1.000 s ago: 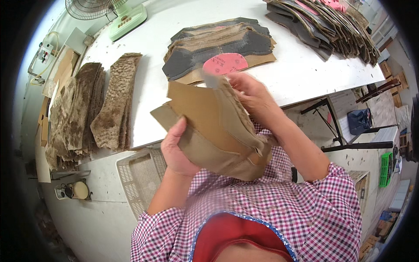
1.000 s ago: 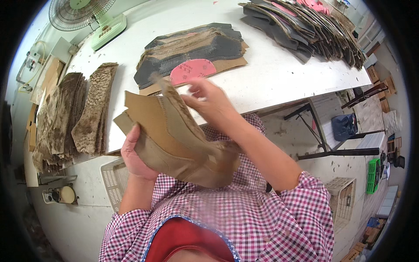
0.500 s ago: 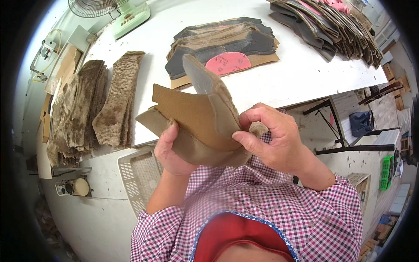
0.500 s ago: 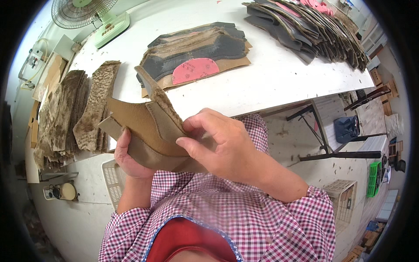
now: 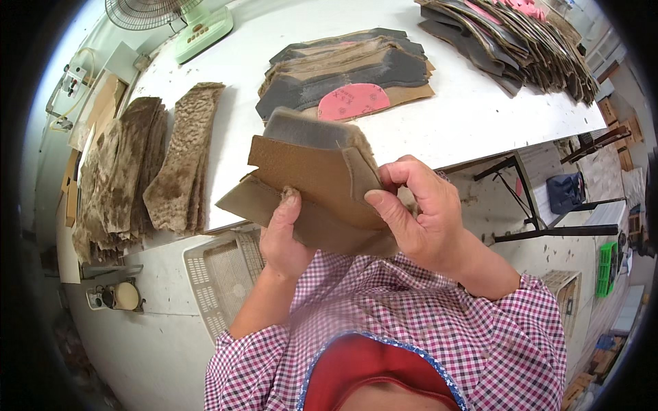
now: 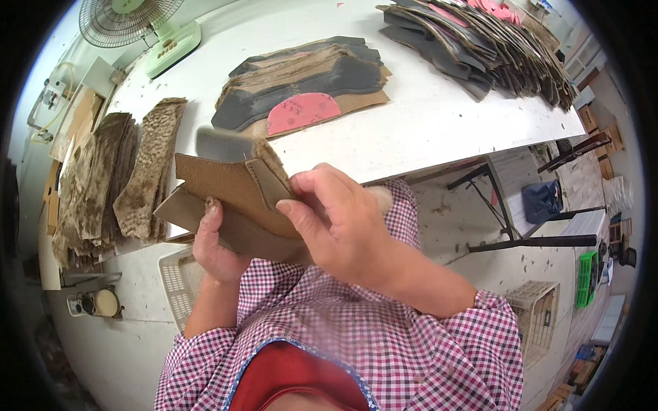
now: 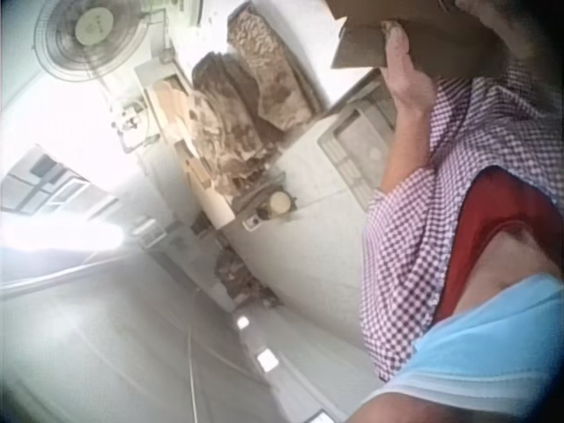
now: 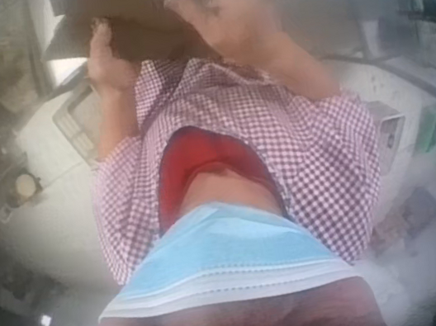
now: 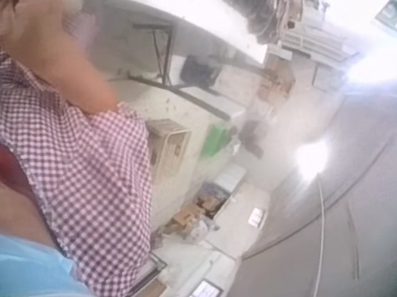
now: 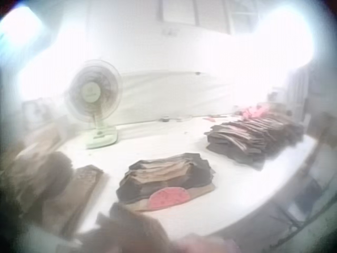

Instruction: The person repeatedly picks up individual fabric pieces from a stack on a white table, unfolds them to inspect the seams and texture, and then places them back down. The task involves handling multiple similar pieces one by one.

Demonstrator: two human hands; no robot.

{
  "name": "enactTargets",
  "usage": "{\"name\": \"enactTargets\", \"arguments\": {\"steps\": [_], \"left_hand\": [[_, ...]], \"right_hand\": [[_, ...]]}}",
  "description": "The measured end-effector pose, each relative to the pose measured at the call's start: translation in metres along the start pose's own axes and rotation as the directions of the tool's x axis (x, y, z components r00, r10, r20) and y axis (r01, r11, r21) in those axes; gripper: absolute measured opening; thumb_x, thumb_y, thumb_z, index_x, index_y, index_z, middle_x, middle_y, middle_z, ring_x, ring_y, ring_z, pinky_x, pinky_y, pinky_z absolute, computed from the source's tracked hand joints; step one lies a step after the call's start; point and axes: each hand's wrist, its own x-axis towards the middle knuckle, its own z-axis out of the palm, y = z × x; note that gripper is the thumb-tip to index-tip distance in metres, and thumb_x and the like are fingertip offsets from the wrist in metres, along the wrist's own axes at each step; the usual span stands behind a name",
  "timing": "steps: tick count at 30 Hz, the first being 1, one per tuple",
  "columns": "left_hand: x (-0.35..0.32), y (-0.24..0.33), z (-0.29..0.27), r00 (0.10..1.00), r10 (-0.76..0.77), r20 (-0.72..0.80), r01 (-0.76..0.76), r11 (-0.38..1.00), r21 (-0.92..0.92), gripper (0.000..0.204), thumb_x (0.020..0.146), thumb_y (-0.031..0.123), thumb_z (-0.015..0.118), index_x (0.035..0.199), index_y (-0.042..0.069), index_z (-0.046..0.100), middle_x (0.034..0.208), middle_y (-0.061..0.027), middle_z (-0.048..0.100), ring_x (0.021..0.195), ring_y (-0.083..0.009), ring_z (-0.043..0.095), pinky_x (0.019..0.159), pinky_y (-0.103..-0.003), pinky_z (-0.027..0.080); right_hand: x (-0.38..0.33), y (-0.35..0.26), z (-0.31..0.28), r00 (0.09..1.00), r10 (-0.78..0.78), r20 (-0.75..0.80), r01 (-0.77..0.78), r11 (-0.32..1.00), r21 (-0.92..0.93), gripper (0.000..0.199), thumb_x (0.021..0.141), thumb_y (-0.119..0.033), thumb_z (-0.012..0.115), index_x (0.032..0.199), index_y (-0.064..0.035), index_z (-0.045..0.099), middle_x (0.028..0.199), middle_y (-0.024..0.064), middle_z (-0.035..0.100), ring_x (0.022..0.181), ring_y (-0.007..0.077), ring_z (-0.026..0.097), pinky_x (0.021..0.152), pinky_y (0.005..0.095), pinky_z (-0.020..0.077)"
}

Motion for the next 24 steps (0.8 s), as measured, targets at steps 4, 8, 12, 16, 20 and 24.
{"name": "enactTargets", "arguments": {"steps": [4, 8, 12, 16, 20, 24], "left_hand": [[-0.001, -0.002, -0.004, 0.999, -0.039, 0.012, 0.039, 0.999, 0.038, 0.048, 0.095, 0.025, 0.044, 0.135, -0.001, 0.040, 0.134, -0.0163, 0.050, 0.124, -0.0297, 0.048, 0.107, -0.043, 0.036], [0.000, -0.002, -0.002, 0.999, -0.046, 0.028, 0.046, 0.999, 0.019, 0.047, 0.095, 0.025, 0.045, 0.134, -0.001, 0.041, 0.132, -0.0155, 0.051, 0.123, -0.0289, 0.049, 0.107, -0.043, 0.037], [-0.002, -0.006, -0.005, 0.995, -0.093, 0.023, 0.092, 0.995, 0.023, 0.046, 0.094, 0.024, 0.045, 0.133, 0.000, 0.042, 0.131, -0.0149, 0.052, 0.122, -0.0284, 0.049, 0.106, -0.043, 0.037], [-0.003, -0.007, -0.005, 0.993, -0.110, 0.034, 0.109, 0.994, 0.014, 0.048, 0.094, 0.025, 0.045, 0.134, 0.000, 0.042, 0.132, -0.0148, 0.051, 0.123, -0.0281, 0.049, 0.106, -0.042, 0.037], [0.000, -0.005, 0.002, 0.994, -0.100, 0.049, 0.095, 0.990, 0.107, 0.049, 0.094, 0.025, 0.046, 0.135, -0.001, 0.041, 0.132, -0.0154, 0.051, 0.123, -0.0280, 0.049, 0.106, -0.041, 0.037], [0.001, 0.000, 0.006, 0.987, -0.145, 0.063, 0.138, 0.985, 0.103, 0.046, 0.094, 0.023, 0.045, 0.132, -0.002, 0.043, 0.129, -0.0150, 0.053, 0.119, -0.0260, 0.052, 0.103, -0.039, 0.041]], "right_hand": [[-0.007, 0.000, 0.000, 1.000, 0.025, -0.010, -0.024, 0.993, 0.113, 0.016, 0.081, 0.002, 0.067, 0.094, 0.0030, 0.057, 0.080, 0.0109, 0.056, 0.064, 0.0186, 0.056, 0.055, 0.0263, 0.0457], [0.002, 0.005, 0.007, 0.995, -0.067, -0.067, 0.071, 0.996, 0.054, 0.015, 0.080, 0.004, 0.067, 0.092, 0.0036, 0.058, 0.079, 0.0108, 0.056, 0.063, 0.0172, 0.055, 0.053, 0.0266, 0.0448], [0.005, 0.002, 0.001, 0.994, -0.099, -0.056, 0.100, 0.995, 0.010, 0.015, 0.080, 0.003, 0.068, 0.091, 0.0042, 0.058, 0.078, 0.0108, 0.056, 0.062, 0.0180, 0.055, 0.053, 0.0276, 0.0452], [0.003, 0.006, 0.003, 0.991, -0.111, -0.068, 0.112, 0.994, 0.003, 0.014, 0.080, 0.002, 0.068, 0.089, 0.0038, 0.058, 0.074, 0.0100, 0.055, 0.061, 0.0183, 0.054, 0.052, 0.0278, 0.0446], [0.010, 0.002, 0.002, 0.993, -0.101, -0.056, 0.099, 0.994, -0.041, 0.014, 0.081, 0.000, 0.068, 0.086, 0.0029, 0.056, 0.072, 0.0088, 0.053, 0.060, 0.0175, 0.053, 0.051, 0.0273, 0.0433], [0.007, 0.004, -0.006, 0.998, -0.060, 0.005, 0.059, 0.998, 0.038, 0.016, 0.084, -0.006, 0.069, 0.084, 0.0012, 0.055, 0.071, 0.0085, 0.052, 0.058, 0.0155, 0.051, 0.051, 0.0275, 0.0416]]}}
